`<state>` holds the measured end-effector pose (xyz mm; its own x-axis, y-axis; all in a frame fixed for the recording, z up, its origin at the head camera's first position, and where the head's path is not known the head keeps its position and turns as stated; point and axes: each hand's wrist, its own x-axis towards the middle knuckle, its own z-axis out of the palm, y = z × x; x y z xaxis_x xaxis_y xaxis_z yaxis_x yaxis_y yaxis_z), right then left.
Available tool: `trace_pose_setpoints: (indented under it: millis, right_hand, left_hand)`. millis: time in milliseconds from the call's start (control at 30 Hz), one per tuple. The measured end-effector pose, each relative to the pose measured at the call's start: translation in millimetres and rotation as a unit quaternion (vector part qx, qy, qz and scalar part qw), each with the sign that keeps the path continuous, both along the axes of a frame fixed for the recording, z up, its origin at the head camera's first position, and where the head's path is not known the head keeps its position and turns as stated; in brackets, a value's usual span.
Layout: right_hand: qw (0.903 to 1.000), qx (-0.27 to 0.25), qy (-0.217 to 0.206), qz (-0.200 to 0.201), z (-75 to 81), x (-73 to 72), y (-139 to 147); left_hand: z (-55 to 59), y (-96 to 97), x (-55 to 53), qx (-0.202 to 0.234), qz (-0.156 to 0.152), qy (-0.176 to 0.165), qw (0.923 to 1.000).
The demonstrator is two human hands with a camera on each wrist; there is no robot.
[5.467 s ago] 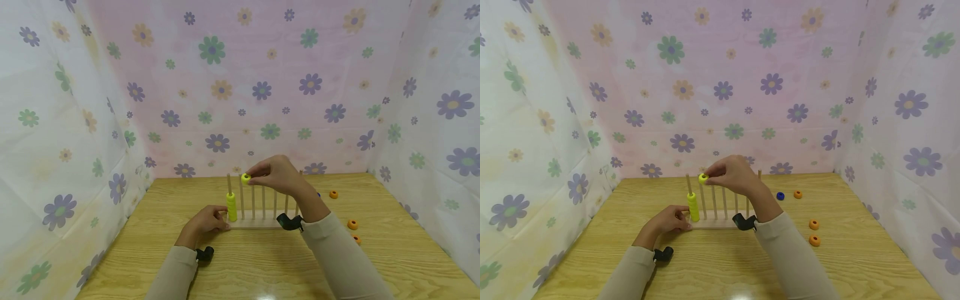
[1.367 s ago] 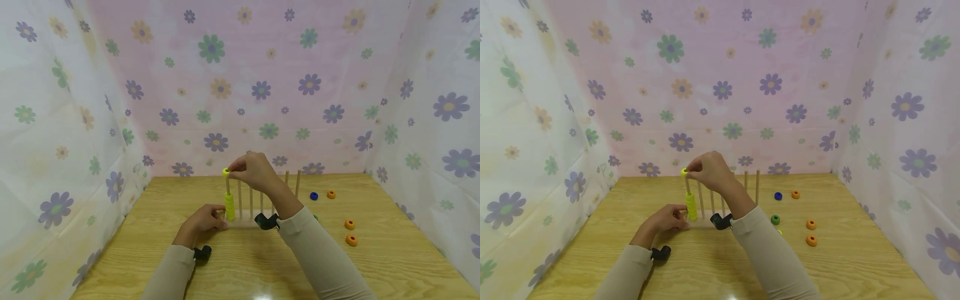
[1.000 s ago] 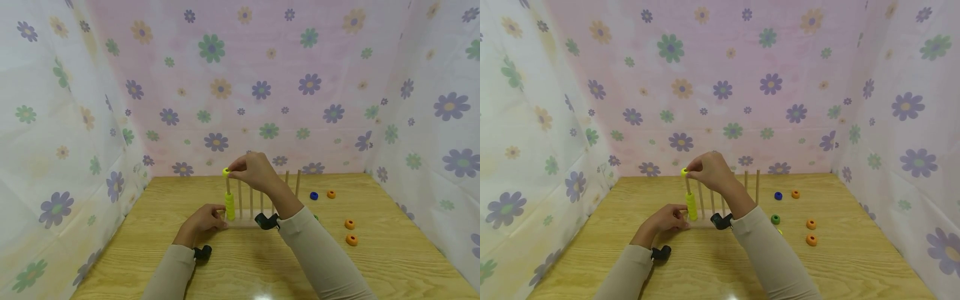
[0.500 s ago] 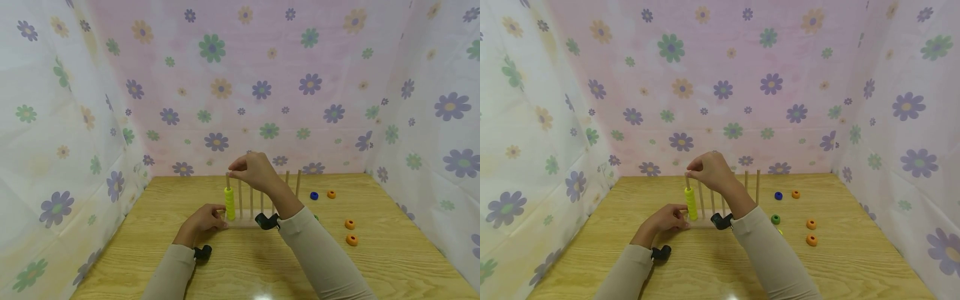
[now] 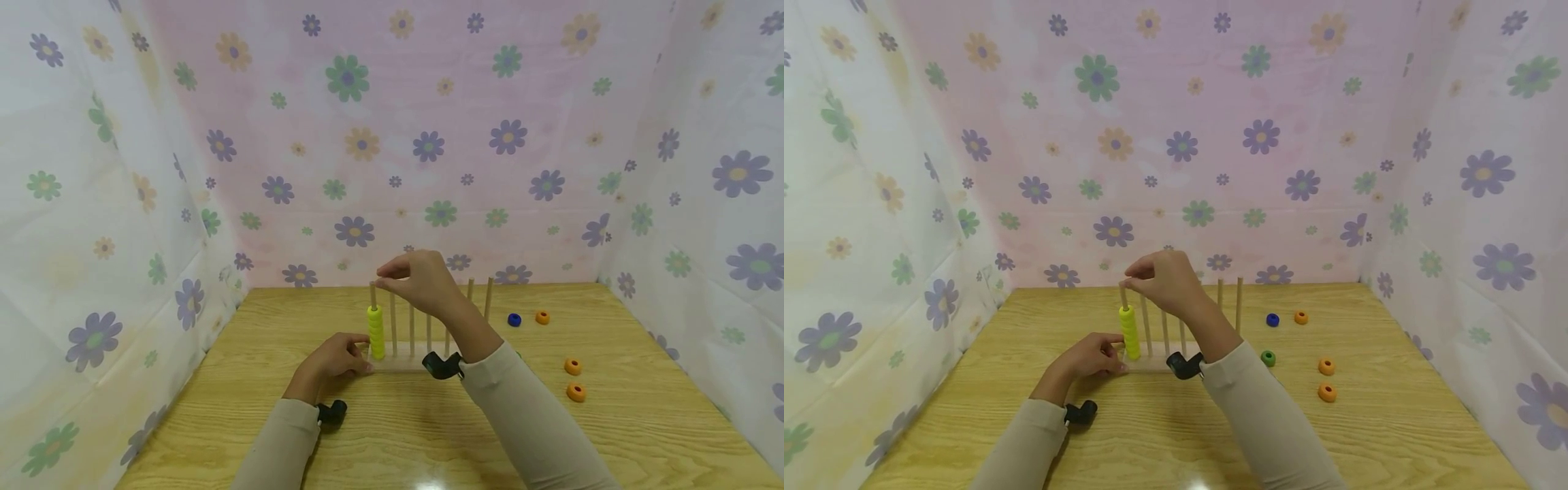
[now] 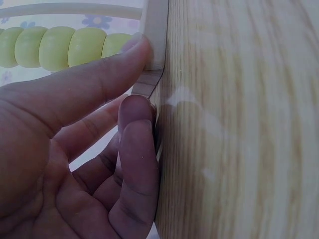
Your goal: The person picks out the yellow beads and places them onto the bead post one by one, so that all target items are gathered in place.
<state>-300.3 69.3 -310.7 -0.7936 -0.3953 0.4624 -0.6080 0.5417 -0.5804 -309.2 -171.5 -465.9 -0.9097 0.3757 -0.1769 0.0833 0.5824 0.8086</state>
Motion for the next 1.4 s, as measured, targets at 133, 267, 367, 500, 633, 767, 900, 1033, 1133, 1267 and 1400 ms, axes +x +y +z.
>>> trace_pose_setpoints:
  millis: [133,267,367,500,633,767,900,1033,1133,1267,1400]
  right_hand:
    - [0.9999,-0.009,0.012,0.004,-1.0,2.5,2.4]
    - [0.9995,-0.015,0.028,0.011,-1.8,4.0,5.8]
    - [0.9991,-0.013,0.038,0.013,-3.3,4.1,9.3]
    - [0.9992,-0.016,0.037,0.004,-4.7,5.8,16.0]
    - [0.9989,-0.028,0.038,0.001,-6.2,8.1,24.1]
    - [0.9975,-0.033,0.061,0.003,-9.6,10.3,32.6]
    - [0.9946,-0.033,0.098,-0.004,-12.7,14.3,41.8]
    - [0.9925,-0.038,0.116,-0.007,-17.2,18.2,51.7]
    - [0.9919,-0.046,0.118,-0.003,-20.8,20.8,59.0]
    - [0.9916,-0.056,0.117,0.002,-25.9,23.4,68.2]
    - [0.9919,-0.06,0.112,0.0,-30.6,26.3,77.1]
  left_hand:
    - [-0.4,-0.3,-0.2,0.0,0.001,-0.001,1.0]
    - [-2.0,-1.1,-1.6,-0.005,0.002,0.002,1.0]
    - [-2.5,-1.3,-1.9,-0.004,0.003,0.0,1.0]
    - [-2.6,-1.0,-1.1,0.0,0.006,-0.006,1.0]
    - [-2.8,-0.9,-0.4,0.004,0.002,-0.008,1.0]
    - [-2.2,-1.3,-0.1,0.002,-0.002,-0.005,1.0]
    - [-2.0,-1.1,-1.0,-0.002,-0.004,0.001,1.0]
    - [-2.4,-0.5,-1.2,0.003,-0.007,0.0,1.0]
    - [-2.1,0.0,-0.2,0.007,-0.01,-0.002,0.9999]
    - [-1.3,0.1,0.5,0.004,-0.01,0.001,0.9999]
    - [-1.0,-0.1,0.2,-0.004,-0.001,0.004,1.0]
